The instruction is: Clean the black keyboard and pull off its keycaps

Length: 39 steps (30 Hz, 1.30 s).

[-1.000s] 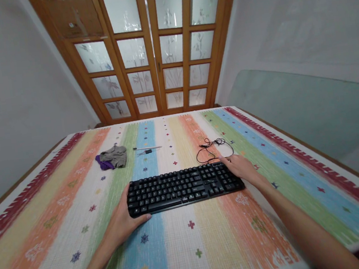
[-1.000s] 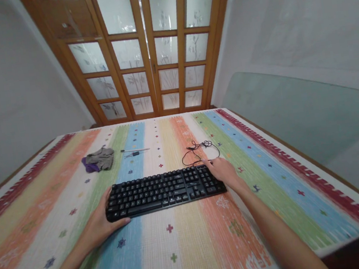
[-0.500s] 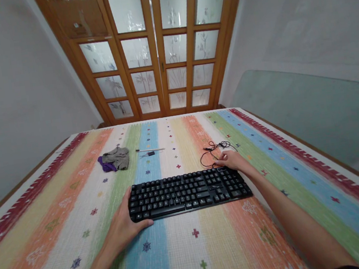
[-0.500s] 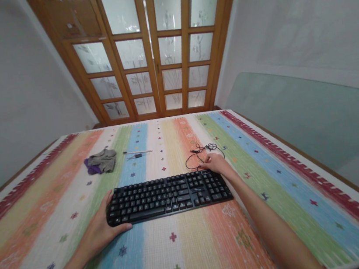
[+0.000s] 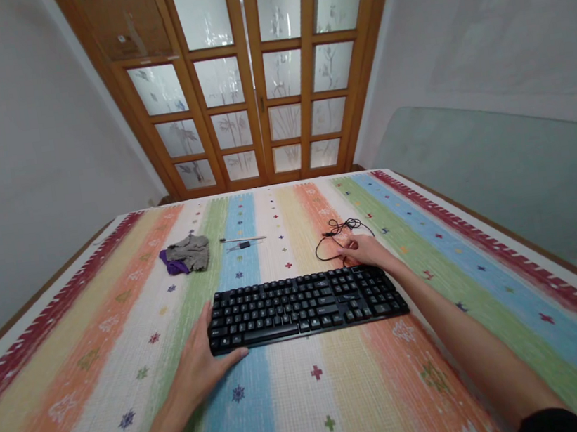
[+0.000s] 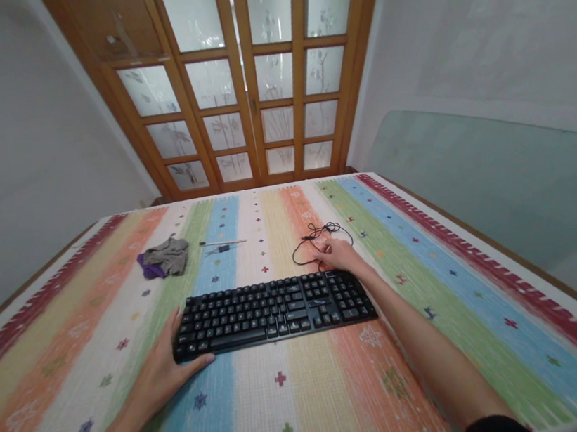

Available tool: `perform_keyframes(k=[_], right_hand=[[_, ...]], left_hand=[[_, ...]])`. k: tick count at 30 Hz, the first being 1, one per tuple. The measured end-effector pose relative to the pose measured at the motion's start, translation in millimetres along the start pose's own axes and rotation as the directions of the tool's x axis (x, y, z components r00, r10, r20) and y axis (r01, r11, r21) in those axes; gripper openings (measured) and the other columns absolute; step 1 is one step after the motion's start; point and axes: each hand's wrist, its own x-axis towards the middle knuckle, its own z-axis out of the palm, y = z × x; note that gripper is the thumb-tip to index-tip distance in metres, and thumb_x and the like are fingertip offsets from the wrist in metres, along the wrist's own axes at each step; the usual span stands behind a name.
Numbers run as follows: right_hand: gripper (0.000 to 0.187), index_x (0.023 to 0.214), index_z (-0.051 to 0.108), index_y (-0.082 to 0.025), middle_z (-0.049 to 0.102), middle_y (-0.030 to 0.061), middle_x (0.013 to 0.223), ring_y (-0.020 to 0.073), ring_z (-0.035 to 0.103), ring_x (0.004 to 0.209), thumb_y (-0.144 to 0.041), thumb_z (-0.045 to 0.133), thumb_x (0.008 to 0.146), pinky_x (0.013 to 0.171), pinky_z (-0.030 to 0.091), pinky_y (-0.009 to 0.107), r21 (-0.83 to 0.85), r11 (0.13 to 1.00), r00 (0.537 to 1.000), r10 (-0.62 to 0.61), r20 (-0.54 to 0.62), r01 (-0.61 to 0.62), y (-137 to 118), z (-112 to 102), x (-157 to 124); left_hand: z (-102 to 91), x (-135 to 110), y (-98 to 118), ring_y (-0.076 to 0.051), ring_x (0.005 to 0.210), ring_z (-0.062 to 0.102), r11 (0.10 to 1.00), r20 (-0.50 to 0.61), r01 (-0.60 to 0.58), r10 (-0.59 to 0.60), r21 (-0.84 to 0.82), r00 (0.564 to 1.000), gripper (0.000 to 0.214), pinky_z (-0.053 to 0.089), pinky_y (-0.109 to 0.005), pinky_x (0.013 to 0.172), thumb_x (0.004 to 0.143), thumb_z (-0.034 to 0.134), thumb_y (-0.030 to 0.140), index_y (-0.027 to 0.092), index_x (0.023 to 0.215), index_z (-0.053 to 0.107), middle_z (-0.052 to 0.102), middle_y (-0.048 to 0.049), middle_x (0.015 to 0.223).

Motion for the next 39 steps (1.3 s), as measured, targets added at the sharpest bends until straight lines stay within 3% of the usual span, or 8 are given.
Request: perform_keyframes(k=[3, 7, 11, 15, 20, 31, 35, 39], right_hand=[[0.035, 0.092, 0.068, -0.015, 0.072, 0.0100, 0.088, 0.0215, 0.066, 0.081, -0.045, 0.051, 0.090, 0.070, 0.046, 0.028, 0.058, 0.996, 0.996, -0.058, -0.068, 0.062, 11.1, -8.0, -23.5], [0.049, 0.116, 0.061, -0.014, 0.068, 0.0148, 0.111, 0.0269, 0.063, 0.101, -0.053, 0.052, 0.087, 0.087, 0.048, 0.037, 0.168, 0.975, 0.985, -0.126, -0.119, 0.145, 36.9, -12.5, -68.2], [0.075, 0.134, 0.050, -0.017, 0.058, 0.0161, 0.131, 0.0326, 0.053, 0.121, -0.061, 0.064, 0.075, 0.102, 0.042, 0.046, 0.180, 0.970, 0.986, -0.154, -0.066, 0.163, 56.3, -8.6, -111.6], [0.100, 0.144, 0.040, -0.019, 0.051, 0.0165, 0.141, 0.0366, 0.048, 0.127, -0.059, 0.077, 0.060, 0.105, 0.039, 0.052, 0.153, 0.956, 0.969, -0.245, -0.042, 0.249, 56.0, -1.3, -134.3], [0.092, 0.142, 0.044, -0.022, 0.054, 0.0144, 0.137, 0.0367, 0.046, 0.128, -0.050, 0.078, 0.062, 0.106, 0.037, 0.052, 0.134, 0.956, 0.965, -0.256, -0.048, 0.261, 46.6, 0.5, -133.9], [0.095, 0.141, 0.045, -0.018, 0.056, 0.0153, 0.133, 0.0350, 0.051, 0.124, -0.053, 0.078, 0.059, 0.103, 0.042, 0.048, 0.145, 0.952, 0.962, -0.262, -0.072, 0.270, 46.4, -2.3, -111.6], [0.081, 0.138, 0.049, -0.018, 0.059, 0.0146, 0.131, 0.0337, 0.053, 0.122, -0.059, 0.068, 0.070, 0.104, 0.041, 0.048, 0.172, 0.963, 0.978, -0.208, -0.028, 0.210, 41.2, -7.0, -102.8], [0.060, 0.129, 0.057, -0.018, 0.065, 0.0141, 0.122, 0.0298, 0.061, 0.113, -0.059, 0.050, 0.086, 0.101, 0.043, 0.046, 0.225, 0.970, 0.989, -0.063, -0.135, 0.092, 35.3, -0.6, -99.3]], left_hand=[[1.2, -3.2, -0.7, -0.036, 0.135, 0.042, 1.000, -0.013, -0.013, 0.013, 0.009, 1.000, 0.098, 0.037, -0.055, 0.109, 0.069, 0.073, 0.052, 0.023, 0.149, 0.025, 0.041, -0.0155, 0.150], [3.1, -4.5, -1.4, -0.036, 0.132, 0.046, 1.000, -0.039, -0.019, 0.020, 0.020, 0.999, 0.097, 0.040, -0.055, 0.107, 0.069, 0.073, 0.050, 0.023, 0.150, 0.024, 0.045, -0.0151, 0.146], [4.3, -4.4, -1.0, -0.037, 0.129, 0.049, 0.999, -0.041, 0.014, -0.013, 0.041, 0.999, 0.101, 0.042, -0.055, 0.104, 0.068, 0.071, 0.054, 0.021, 0.150, 0.022, 0.051, -0.0158, 0.140], [3.0, -4.2, 1.9, -0.038, 0.124, 0.052, 0.998, -0.060, 0.028, -0.025, 0.049, 0.998, 0.101, 0.045, -0.056, 0.100, 0.068, 0.070, 0.056, 0.020, 0.150, 0.025, 0.055, -0.0160, 0.134], [-0.9, -1.6, 6.4, -0.037, 0.119, 0.055, 0.999, -0.044, 0.030, -0.028, 0.040, 0.999, 0.100, 0.047, -0.055, 0.097, 0.066, 0.072, 0.057, 0.022, 0.148, 0.027, 0.058, -0.0152, 0.130], [-5.5, 13.9, 5.7, -0.036, 0.122, 0.054, 1.000, -0.011, 0.000, 0.000, 0.026, 1.000, 0.104, 0.045, -0.051, 0.100, 0.065, 0.076, 0.051, 0.019, 0.150, 0.024, 0.057, -0.0164, 0.131], [-8.4, 15.8, 4.2, -0.035, 0.122, 0.054, 0.996, -0.007, -0.048, 0.049, 0.073, 0.999, 0.097, 0.043, -0.050, 0.103, 0.067, 0.072, 0.055, 0.019, 0.148, 0.031, 0.057, -0.0154, 0.133], [-12.1, 16.1, 3.7, -0.030, 0.110, 0.062, 0.999, -0.030, 0.040, -0.040, 0.001, 0.999, 0.074, 0.047, -0.048, 0.100, 0.082, 0.055, 0.059, 0.017, 0.142, 0.043, 0.062, -0.0144, 0.127]])
